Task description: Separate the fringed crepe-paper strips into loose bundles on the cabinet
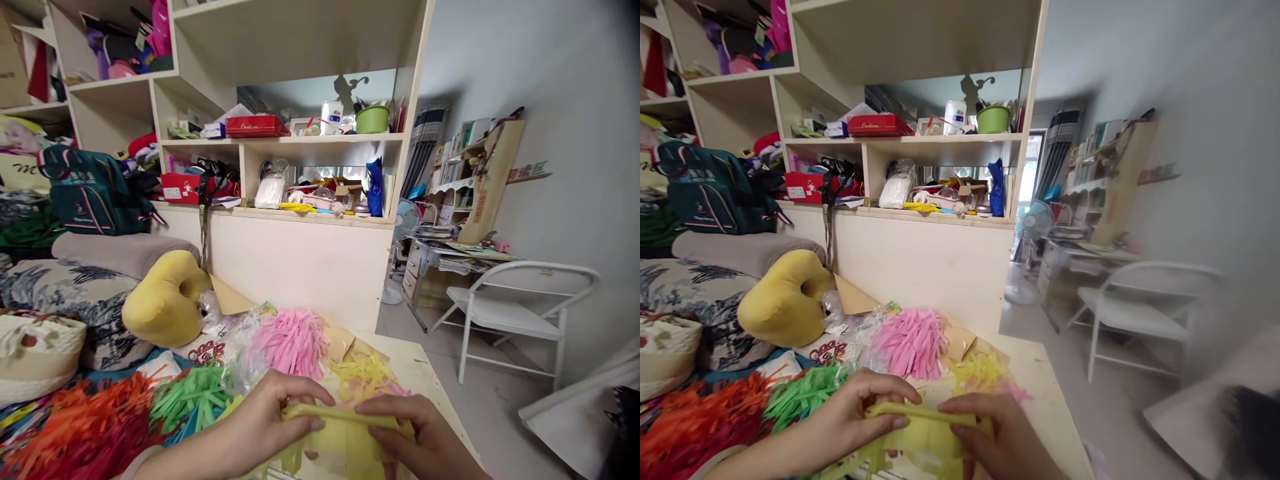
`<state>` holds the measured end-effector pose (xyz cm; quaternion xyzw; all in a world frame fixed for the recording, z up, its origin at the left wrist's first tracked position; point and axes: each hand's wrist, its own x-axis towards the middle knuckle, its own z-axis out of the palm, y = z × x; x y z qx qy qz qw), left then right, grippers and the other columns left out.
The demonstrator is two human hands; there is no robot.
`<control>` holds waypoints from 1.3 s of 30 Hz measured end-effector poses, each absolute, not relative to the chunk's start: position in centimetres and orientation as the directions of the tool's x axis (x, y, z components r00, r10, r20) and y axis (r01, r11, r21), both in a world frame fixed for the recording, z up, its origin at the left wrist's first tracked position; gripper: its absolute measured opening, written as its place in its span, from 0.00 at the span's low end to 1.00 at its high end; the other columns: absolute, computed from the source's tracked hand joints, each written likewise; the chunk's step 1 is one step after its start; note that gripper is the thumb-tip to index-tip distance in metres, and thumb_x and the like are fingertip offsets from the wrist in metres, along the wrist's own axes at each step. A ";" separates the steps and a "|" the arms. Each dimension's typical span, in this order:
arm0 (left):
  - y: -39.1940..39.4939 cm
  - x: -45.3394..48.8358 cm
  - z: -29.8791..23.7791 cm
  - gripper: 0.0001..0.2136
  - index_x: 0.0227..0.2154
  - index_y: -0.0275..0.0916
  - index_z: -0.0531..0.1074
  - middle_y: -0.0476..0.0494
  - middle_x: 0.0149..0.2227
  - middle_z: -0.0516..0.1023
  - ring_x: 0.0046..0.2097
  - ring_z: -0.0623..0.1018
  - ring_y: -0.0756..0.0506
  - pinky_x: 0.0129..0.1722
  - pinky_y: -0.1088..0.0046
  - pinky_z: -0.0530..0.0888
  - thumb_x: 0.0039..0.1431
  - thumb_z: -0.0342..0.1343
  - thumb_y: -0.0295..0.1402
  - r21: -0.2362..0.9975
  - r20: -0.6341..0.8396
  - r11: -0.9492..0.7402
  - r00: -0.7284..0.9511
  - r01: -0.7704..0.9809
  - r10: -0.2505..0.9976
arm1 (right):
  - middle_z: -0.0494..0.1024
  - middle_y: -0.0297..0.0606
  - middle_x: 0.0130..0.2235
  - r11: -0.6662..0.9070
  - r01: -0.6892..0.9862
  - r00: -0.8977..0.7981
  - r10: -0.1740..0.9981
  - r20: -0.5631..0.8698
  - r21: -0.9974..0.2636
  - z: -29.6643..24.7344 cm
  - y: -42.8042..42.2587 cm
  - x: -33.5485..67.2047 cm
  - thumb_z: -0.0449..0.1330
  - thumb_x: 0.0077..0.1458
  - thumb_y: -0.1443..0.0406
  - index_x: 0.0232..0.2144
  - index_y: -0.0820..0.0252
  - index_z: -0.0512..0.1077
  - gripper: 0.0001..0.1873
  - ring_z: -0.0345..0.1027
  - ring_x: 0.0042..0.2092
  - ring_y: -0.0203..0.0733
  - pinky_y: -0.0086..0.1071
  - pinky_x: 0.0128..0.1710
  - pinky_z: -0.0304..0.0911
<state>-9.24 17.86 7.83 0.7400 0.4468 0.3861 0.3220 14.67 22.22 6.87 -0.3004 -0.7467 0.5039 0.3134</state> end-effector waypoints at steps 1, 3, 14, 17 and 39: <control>17.6 -9.3 7.7 0.08 0.35 0.36 0.79 0.44 0.31 0.79 0.32 0.74 0.48 0.31 0.79 0.68 0.53 0.59 0.30 0.834 0.308 -0.399 0.280 0.381 0.909 | 0.77 0.38 0.31 0.345 0.098 -0.621 0.754 0.214 -0.934 6.6 22.1 14.9 0.63 0.51 0.58 0.37 0.59 0.79 0.13 0.66 0.21 0.31 0.26 0.24 0.64; 17.3 -9.3 7.4 0.07 0.31 0.35 0.80 0.44 0.28 0.78 0.28 0.73 0.49 0.28 0.79 0.67 0.53 0.60 0.32 0.868 0.318 -0.398 0.282 0.298 0.905 | 0.76 0.36 0.25 0.421 0.022 -0.630 0.710 0.315 -0.907 6.6 21.7 15.4 0.66 0.49 0.59 0.29 0.58 0.81 0.08 0.67 0.23 0.33 0.26 0.25 0.62; 16.8 -9.5 8.3 0.07 0.25 0.40 0.83 0.44 0.28 0.74 0.27 0.73 0.51 0.28 0.77 0.67 0.55 0.62 0.34 0.950 0.303 -0.307 0.431 -0.062 0.850 | 0.76 0.39 0.29 0.447 0.092 -0.843 0.510 0.169 -0.890 9.2 22.3 17.2 0.64 0.51 0.58 0.24 0.62 0.78 0.13 0.68 0.32 0.38 0.28 0.34 0.60; 16.9 -9.3 8.8 0.08 0.25 0.38 0.83 0.43 0.27 0.74 0.27 0.72 0.51 0.28 0.77 0.67 0.55 0.61 0.35 0.946 0.290 -0.324 0.457 -0.004 0.841 | 0.76 0.42 0.40 0.371 0.175 -0.914 0.406 -0.010 -0.912 10.7 23.3 17.0 0.67 0.44 0.53 0.44 0.59 0.75 0.25 0.69 0.40 0.43 0.32 0.41 0.62; 18.4 -9.3 9.4 0.23 0.52 0.38 0.68 0.38 0.43 0.77 0.40 0.76 0.46 0.35 0.76 0.70 0.54 0.59 0.39 0.965 -0.028 -0.152 0.655 0.215 0.755 | 0.64 0.27 0.15 0.408 0.460 -0.817 0.542 -0.197 -0.788 10.2 22.7 13.1 0.57 0.53 0.65 0.16 0.63 0.68 0.15 0.56 0.18 0.28 0.20 0.20 0.55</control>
